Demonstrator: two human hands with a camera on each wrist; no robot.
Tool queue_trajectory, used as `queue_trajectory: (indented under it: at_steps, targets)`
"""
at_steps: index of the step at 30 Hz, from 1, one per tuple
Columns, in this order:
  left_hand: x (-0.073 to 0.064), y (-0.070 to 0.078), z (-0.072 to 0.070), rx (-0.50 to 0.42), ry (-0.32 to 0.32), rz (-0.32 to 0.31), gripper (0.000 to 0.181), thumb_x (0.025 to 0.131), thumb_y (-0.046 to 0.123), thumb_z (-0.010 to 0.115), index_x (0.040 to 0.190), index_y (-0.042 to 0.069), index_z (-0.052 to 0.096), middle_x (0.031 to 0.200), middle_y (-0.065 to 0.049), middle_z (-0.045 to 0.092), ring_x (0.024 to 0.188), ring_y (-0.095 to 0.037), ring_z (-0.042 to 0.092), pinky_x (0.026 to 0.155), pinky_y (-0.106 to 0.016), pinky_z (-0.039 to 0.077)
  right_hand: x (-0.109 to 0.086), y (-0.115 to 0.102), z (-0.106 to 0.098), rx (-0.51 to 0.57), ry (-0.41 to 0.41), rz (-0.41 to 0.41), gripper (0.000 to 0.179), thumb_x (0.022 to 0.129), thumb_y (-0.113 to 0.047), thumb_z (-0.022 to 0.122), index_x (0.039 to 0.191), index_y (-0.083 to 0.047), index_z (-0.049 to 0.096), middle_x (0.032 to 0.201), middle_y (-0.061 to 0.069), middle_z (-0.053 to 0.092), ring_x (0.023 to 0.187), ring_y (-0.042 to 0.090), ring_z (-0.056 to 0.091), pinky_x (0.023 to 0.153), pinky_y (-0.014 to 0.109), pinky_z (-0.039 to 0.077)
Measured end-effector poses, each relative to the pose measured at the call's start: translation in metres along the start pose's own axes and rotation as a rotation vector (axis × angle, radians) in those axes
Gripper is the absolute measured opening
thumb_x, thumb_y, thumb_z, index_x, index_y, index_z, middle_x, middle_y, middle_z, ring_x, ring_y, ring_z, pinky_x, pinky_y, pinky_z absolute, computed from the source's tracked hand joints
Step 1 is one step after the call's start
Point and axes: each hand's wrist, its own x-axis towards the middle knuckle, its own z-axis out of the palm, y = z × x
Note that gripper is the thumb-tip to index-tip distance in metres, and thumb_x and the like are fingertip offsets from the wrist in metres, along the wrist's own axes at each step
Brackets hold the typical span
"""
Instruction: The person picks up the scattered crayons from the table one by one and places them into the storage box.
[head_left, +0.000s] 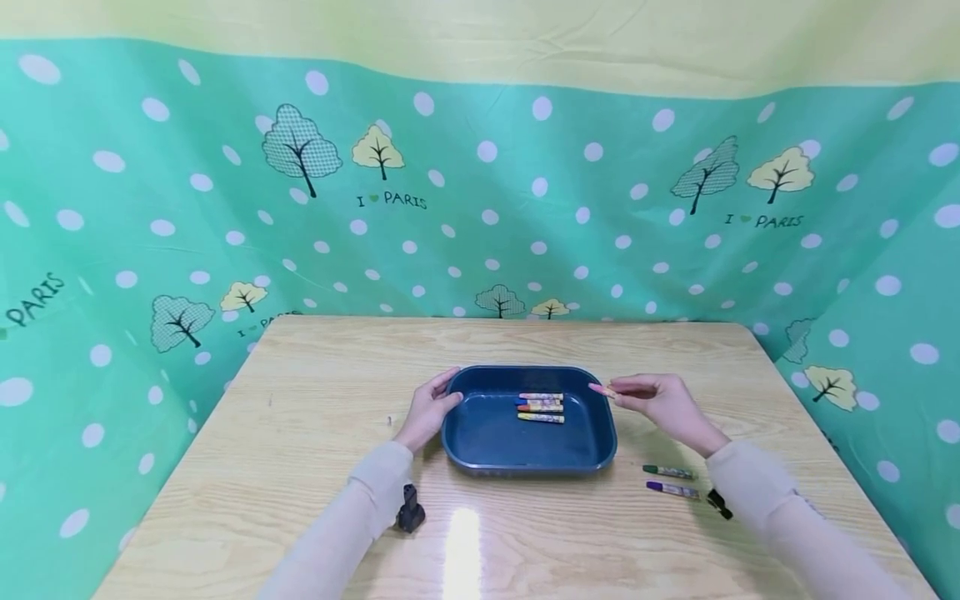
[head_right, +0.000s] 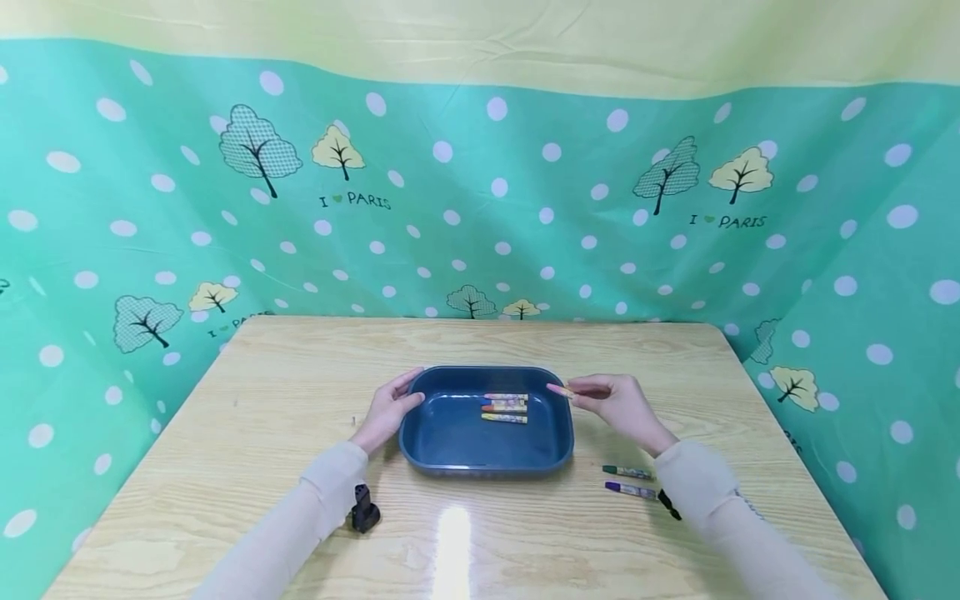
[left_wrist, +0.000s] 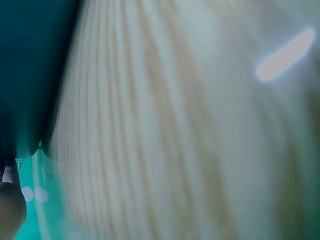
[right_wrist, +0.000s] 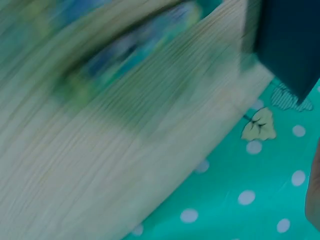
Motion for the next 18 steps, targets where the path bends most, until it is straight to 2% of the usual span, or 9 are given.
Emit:
queue_trajectory:
  at_steps: [7, 12, 18]
  targets:
    - [-0.002, 0.002, -0.001, 0.004, -0.006, 0.01, 0.048, 0.088, 0.0, 0.052, 0.135, -0.001, 0.042, 0.137, -0.021, 0.044, 0.125, -0.033, 0.044, 0.102, -0.038, 0.04, 0.014, -0.014, 0.028, 0.026, -0.029, 0.009, 0.035, 0.083, -0.021, 0.066, 0.114, -0.005, 0.065, 0.115, 0.014, 0.064, 0.102, 0.024, 0.062, 0.082, 0.029, 0.055]
    - [-0.001, 0.001, -0.001, 0.011, -0.007, 0.009, 0.048, 0.088, -0.001, 0.052, 0.135, -0.002, 0.042, 0.137, -0.022, 0.043, 0.125, -0.033, 0.044, 0.102, -0.038, 0.04, 0.022, -0.019, 0.045, 0.015, -0.052, -0.029, 0.031, 0.082, -0.015, 0.067, 0.112, -0.004, 0.066, 0.111, 0.011, 0.066, 0.1, 0.022, 0.063, 0.08, 0.028, 0.056]
    - [0.01, -0.019, -0.002, -0.012, 0.003, 0.01, 0.048, 0.088, 0.001, 0.053, 0.135, 0.003, 0.044, 0.138, -0.02, 0.044, 0.125, -0.033, 0.044, 0.102, -0.038, 0.041, 0.03, -0.023, 0.066, 0.031, -0.072, -0.073, 0.029, 0.081, -0.01, 0.067, 0.109, -0.002, 0.067, 0.104, 0.01, 0.069, 0.094, 0.019, 0.065, 0.078, 0.027, 0.056]
